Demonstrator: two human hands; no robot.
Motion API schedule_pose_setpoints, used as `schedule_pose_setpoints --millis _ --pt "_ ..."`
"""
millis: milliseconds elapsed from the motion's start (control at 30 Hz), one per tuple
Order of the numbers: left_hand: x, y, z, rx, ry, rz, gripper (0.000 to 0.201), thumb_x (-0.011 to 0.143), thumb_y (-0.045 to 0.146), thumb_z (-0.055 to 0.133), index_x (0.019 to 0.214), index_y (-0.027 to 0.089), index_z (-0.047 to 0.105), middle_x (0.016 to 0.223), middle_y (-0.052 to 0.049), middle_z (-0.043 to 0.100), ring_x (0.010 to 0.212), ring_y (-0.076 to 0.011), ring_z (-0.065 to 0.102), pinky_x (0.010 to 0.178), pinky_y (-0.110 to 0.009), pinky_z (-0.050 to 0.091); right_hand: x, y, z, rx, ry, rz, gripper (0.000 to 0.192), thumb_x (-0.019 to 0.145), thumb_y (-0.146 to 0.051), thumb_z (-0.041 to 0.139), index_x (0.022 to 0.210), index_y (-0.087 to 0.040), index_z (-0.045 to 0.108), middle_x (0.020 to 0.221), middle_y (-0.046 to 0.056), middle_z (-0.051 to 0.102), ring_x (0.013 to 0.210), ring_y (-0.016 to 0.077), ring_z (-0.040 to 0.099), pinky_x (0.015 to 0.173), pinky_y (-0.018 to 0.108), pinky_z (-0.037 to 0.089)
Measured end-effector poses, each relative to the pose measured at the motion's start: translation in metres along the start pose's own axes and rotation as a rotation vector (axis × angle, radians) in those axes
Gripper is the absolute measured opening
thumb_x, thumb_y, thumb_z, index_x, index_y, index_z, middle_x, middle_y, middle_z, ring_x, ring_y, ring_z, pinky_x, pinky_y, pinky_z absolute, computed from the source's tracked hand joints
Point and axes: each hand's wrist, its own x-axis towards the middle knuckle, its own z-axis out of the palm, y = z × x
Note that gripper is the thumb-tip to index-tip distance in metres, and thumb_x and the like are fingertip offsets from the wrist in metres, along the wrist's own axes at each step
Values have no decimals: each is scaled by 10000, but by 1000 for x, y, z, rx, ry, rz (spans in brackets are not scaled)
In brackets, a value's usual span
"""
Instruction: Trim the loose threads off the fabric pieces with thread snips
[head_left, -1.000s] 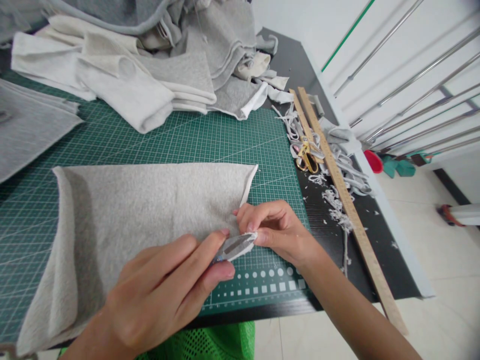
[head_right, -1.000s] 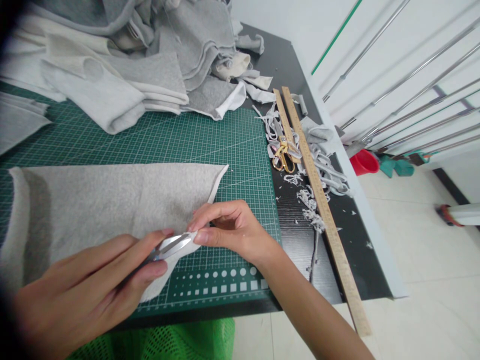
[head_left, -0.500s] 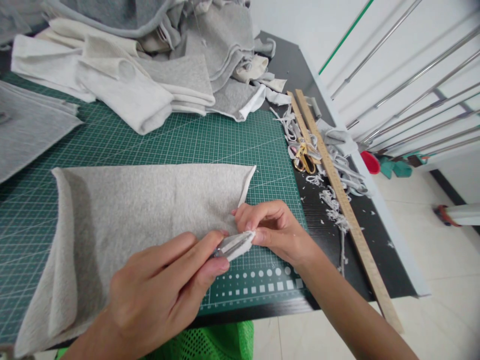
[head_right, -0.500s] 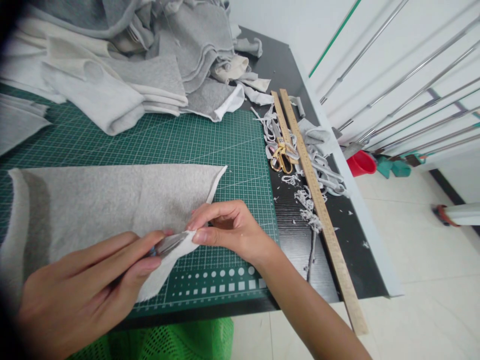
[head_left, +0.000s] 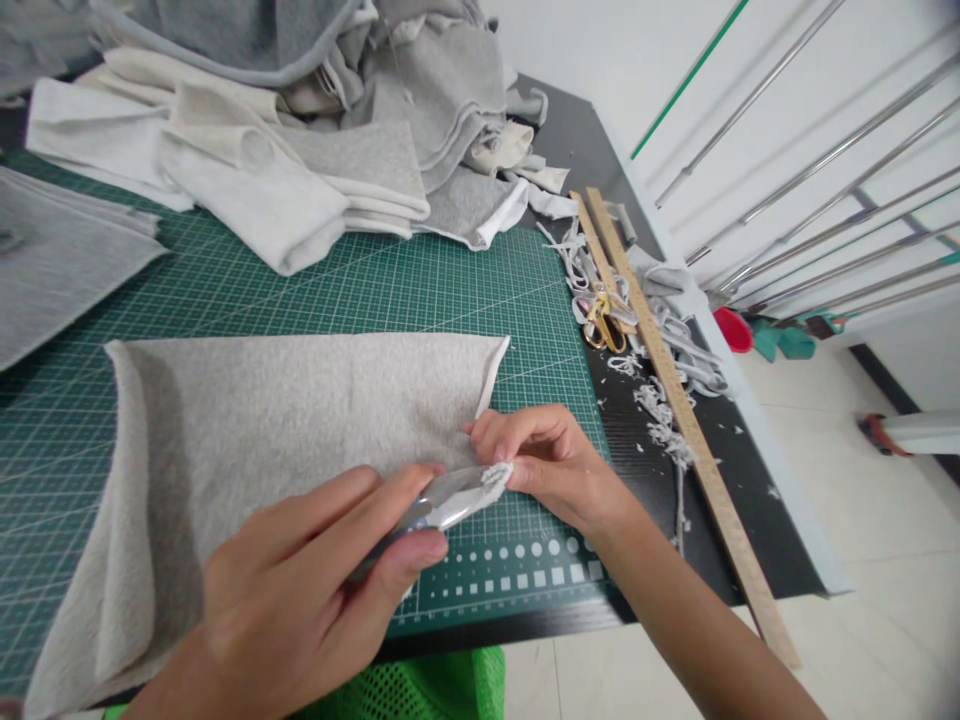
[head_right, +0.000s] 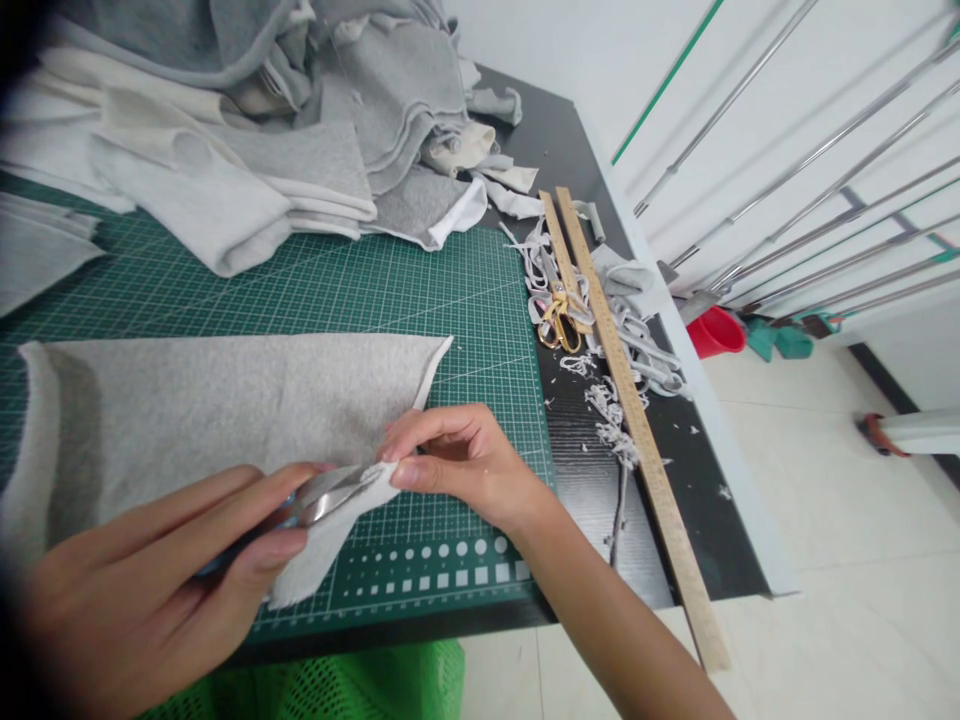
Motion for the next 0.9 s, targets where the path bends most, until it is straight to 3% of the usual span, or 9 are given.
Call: schedule_pose_setpoints --millis 167,400,900 --pt "-2 0 2 61 -16 78 207 1025 315 536 1105 179 670 813 14 773 573 -91 699 552 -224 533 0 -1 0 -6 -8 -10 74 797 -242 841 847 -274 796 769 -32 723 768 116 632 965 340 492" --pt "-2 2 5 60 -16 69 221 1035 299 517 1085 171 690 784 17 769 557 -82 682 562 -198 537 1 -1 0 -31 -2 -4 74 781 -269 853 830 -276 797 760 -32 723 776 128 636 1029 362 453" --pt "0 3 5 -125 -31 -46 158 1015 248 539 1095 206 668 731 42 711 517 -57 638 470 -150 493 1 -2 0 -36 -13 -7 73 782 -260 848 817 -266 784 754 -22 716 755 133 620 907 344 508"
